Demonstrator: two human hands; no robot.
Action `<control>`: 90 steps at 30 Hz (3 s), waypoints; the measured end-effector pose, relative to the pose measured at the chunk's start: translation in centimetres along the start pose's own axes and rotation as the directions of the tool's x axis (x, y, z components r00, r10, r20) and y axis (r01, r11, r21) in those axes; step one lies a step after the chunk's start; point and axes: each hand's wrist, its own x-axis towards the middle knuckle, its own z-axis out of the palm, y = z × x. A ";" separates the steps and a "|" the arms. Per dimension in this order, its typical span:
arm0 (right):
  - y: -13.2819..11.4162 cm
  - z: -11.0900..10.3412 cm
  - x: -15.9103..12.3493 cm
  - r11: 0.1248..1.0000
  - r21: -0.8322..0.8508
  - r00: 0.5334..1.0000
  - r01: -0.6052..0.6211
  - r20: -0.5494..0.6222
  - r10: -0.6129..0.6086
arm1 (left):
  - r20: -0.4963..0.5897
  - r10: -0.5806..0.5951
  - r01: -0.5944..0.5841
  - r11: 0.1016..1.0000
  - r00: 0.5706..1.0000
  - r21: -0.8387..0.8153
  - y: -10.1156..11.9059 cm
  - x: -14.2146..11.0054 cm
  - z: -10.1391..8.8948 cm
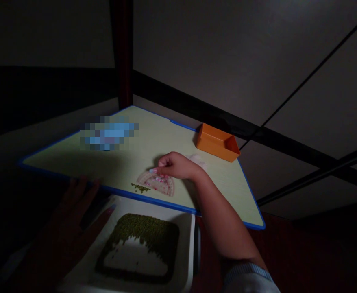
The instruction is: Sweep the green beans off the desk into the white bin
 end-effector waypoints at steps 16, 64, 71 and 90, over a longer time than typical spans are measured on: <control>0.5 -2.4 -1.7 0.976 -0.214 0.996 -0.040 0.066 0.055 | 0.046 -0.040 0.039 0.999 0.998 0.006 0.3 0.3 -0.3; -1.5 2.4 1.4 0.988 -0.153 0.998 0.036 -0.036 -0.042 | 0.098 -0.119 0.124 0.991 0.988 -0.052 0.6 0.4 -1.0; -0.7 1.6 1.0 0.995 -0.069 0.995 0.077 -0.053 -0.081 | 0.074 -0.083 0.086 0.996 0.994 -0.026 0.2 0.2 -0.5; -1.6 1.0 -0.7 0.966 -0.242 0.996 0.093 0.022 -0.091 | 0.068 -0.053 0.050 0.998 0.996 0.039 0.7 0.1 -0.5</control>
